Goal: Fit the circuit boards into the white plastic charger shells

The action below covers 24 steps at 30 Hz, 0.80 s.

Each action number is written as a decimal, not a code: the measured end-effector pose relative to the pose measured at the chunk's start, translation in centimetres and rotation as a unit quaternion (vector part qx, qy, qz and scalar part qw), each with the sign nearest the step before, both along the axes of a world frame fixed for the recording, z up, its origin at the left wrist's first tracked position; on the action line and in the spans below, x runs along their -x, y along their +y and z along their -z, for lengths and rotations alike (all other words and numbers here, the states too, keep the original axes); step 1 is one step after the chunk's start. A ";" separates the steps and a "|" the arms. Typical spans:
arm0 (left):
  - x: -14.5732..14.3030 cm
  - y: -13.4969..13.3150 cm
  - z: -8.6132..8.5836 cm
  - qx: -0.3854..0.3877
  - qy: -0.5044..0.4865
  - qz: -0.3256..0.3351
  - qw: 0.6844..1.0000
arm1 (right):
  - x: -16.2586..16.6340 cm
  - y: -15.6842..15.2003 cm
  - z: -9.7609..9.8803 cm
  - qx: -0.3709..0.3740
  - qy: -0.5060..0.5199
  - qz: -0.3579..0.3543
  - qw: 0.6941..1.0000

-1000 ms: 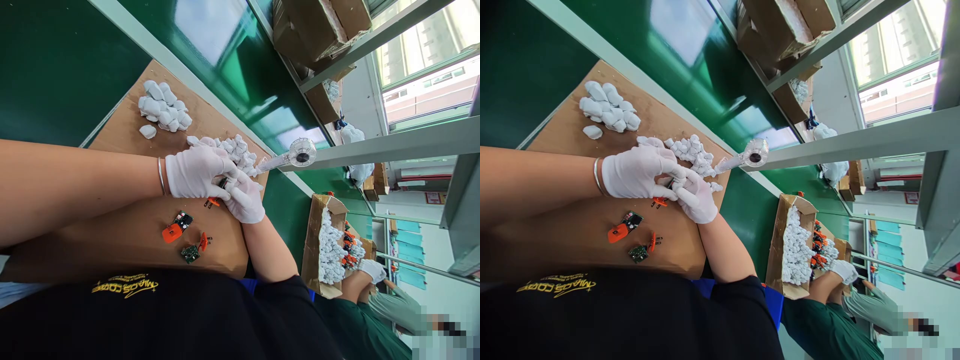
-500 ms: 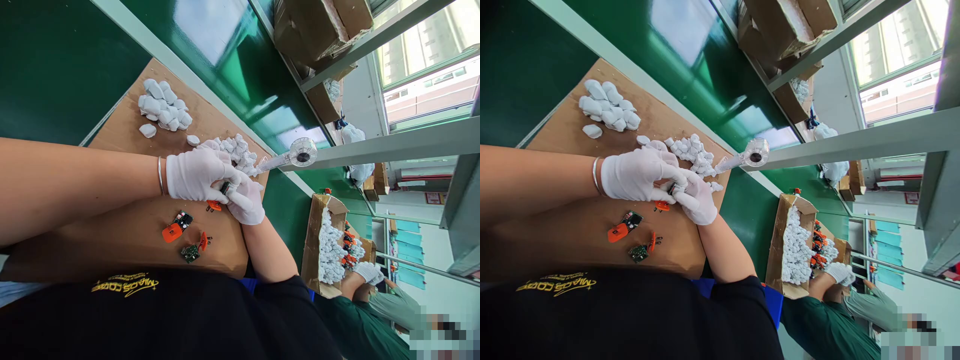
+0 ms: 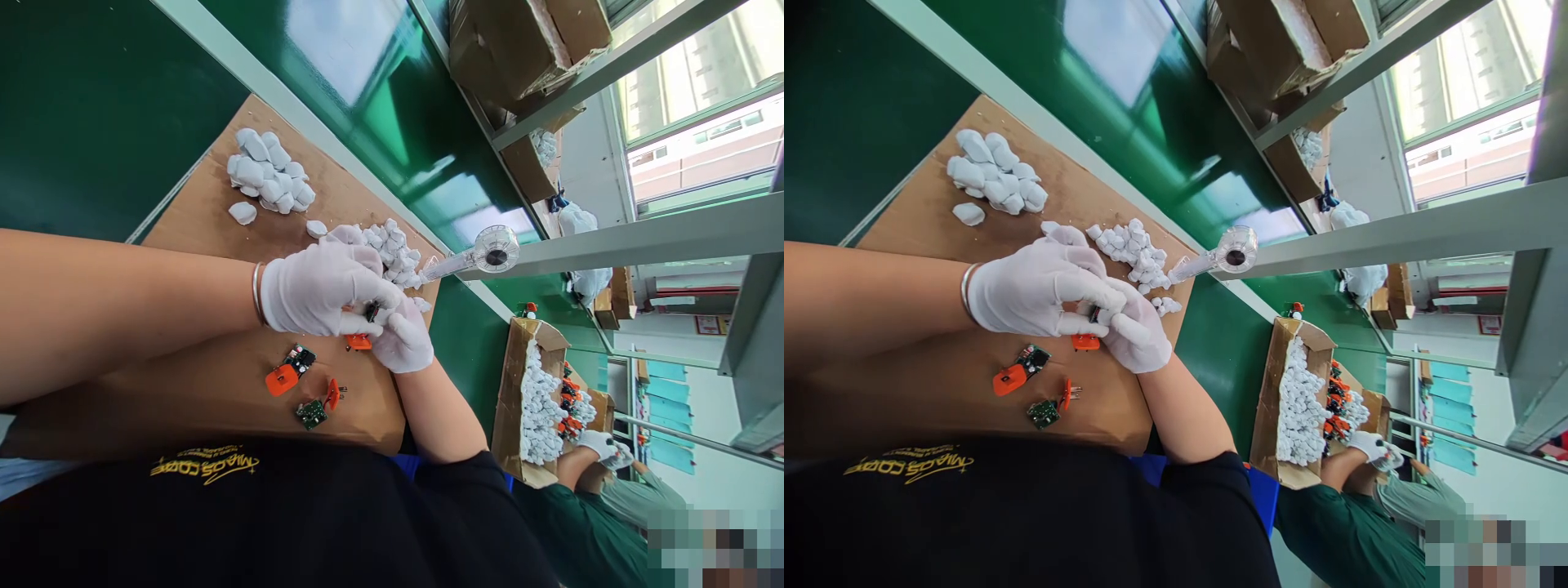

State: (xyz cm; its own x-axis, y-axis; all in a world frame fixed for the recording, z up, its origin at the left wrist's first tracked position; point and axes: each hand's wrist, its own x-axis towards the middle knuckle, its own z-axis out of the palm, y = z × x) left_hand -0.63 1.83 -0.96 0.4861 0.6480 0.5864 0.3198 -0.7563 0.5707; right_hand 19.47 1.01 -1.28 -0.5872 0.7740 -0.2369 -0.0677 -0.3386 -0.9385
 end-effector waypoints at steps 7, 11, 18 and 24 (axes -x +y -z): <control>-0.5 -0.3 -0.6 0.054 0.053 0.034 0.997 | -0.4 0.3 0.3 -0.014 -0.049 -0.044 0.998; -0.7 -0.4 -0.3 0.036 0.060 0.044 0.997 | -0.7 -0.2 0.6 -0.068 -0.083 -0.040 0.993; -0.8 -0.3 -0.3 0.031 0.055 0.048 0.997 | 0.1 -0.8 -0.4 -0.117 -0.127 -0.024 0.985; -1.0 -0.1 -0.5 0.052 0.054 0.064 0.995 | 0.0 -0.3 -0.3 -0.109 -0.135 -0.036 0.984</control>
State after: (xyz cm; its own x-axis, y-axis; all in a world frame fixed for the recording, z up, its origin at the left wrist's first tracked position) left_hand 0.37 1.76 -0.45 0.6258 0.6308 0.4587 0.2886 -0.7337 0.6152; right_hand 19.49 0.73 -0.95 -0.5808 0.7825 -0.2245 0.2109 -0.1218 -0.9699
